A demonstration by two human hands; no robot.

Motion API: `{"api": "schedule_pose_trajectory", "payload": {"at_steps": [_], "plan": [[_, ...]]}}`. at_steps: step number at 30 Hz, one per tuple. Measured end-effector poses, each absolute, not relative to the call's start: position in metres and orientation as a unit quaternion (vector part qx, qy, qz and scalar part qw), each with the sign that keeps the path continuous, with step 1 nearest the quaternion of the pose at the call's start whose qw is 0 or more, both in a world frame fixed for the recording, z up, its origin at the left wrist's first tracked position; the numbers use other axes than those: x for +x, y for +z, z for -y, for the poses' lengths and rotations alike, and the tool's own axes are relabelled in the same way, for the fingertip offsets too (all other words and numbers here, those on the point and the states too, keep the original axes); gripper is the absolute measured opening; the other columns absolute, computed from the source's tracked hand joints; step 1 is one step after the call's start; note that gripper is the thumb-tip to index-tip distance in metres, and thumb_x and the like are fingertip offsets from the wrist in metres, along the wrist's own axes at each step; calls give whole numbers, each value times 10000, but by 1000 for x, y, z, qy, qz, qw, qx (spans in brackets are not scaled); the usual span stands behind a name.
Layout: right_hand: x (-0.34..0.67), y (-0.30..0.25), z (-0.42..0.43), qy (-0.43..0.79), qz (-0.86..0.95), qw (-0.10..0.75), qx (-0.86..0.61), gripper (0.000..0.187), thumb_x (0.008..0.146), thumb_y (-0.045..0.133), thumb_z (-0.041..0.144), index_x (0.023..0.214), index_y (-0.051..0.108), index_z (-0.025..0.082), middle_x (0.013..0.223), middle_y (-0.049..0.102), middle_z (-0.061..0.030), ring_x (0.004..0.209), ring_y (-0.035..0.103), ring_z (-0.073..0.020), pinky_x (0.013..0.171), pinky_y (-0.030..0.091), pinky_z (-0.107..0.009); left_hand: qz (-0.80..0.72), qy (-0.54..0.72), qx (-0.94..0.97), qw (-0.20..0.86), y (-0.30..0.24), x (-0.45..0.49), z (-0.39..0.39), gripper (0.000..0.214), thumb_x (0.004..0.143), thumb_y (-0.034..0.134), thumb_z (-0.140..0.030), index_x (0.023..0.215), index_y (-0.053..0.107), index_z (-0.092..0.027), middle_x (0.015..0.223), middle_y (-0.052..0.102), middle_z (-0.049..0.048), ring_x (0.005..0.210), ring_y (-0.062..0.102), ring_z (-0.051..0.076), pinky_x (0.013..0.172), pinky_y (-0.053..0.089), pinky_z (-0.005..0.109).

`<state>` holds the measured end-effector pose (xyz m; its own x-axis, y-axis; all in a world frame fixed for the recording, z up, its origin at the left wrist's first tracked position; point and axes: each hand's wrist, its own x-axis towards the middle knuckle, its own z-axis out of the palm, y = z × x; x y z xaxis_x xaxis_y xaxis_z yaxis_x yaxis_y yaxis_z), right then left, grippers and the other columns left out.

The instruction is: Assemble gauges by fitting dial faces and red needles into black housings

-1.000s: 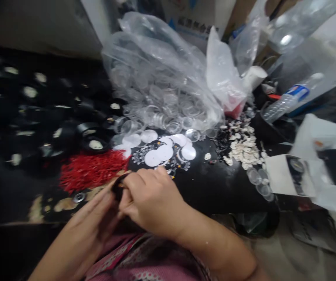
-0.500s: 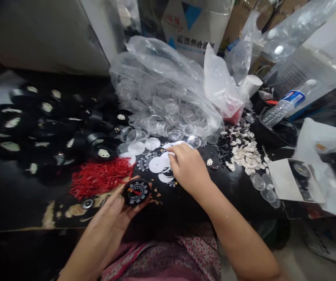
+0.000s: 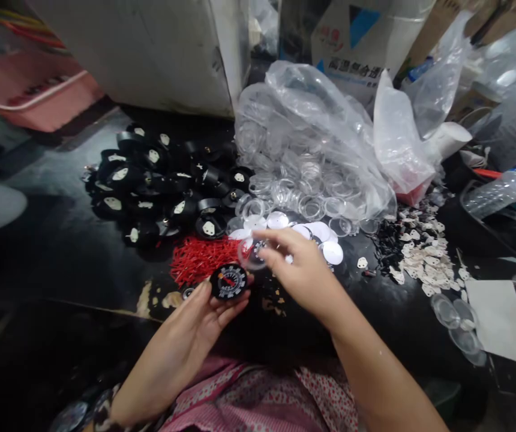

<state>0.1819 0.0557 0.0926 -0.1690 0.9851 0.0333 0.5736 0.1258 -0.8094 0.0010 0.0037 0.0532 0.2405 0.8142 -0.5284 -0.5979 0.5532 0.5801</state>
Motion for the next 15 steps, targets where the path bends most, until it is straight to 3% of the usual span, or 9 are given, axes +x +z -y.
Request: {"api": "schedule_pose_trajectory", "payload": {"at_steps": [3,7,9,11,15], "plan": [[167,92,-28,330,719,299,-534,337,929,541,192,1244,636,266,1024,587,-54,926,584,-174,848,503,-361,-407,443,151,785,52,4,-8,300,888,625,-425,1094,720,-229,1171,721,69,1093,665,231,950,552,352],[156,87,-16,297,730,286,-544,310,949,531,240,1240,632,277,1156,546,-77,974,572,-188,864,499,-370,-434,433,258,747,42,3,-6,366,845,692,-352,1207,665,-313,1320,649,21,1205,606,238,987,526,352],[155,86,-18,311,715,288,-555,229,978,494,326,1110,659,239,1059,590,-63,944,583,-182,831,484,-339,-451,425,332,711,39,3,-3,394,843,690,-333,1235,652,-307,1344,635,19,1249,576,238,1037,485,358],[151,85,-21,285,709,278,-582,305,1000,427,407,881,621,204,844,601,-34,809,572,-170,743,442,-313,-464,409,394,680,39,3,-1,387,843,686,-329,1227,660,-292,1337,643,20,1255,573,236,1062,456,347],[143,77,-22,167,736,260,-602,399,1020,312,324,649,413,216,607,478,9,584,415,-140,645,317,-315,-462,376,460,658,42,4,4,361,863,653,-342,1220,656,-289,1268,687,19,1180,629,240,999,497,335]]}}
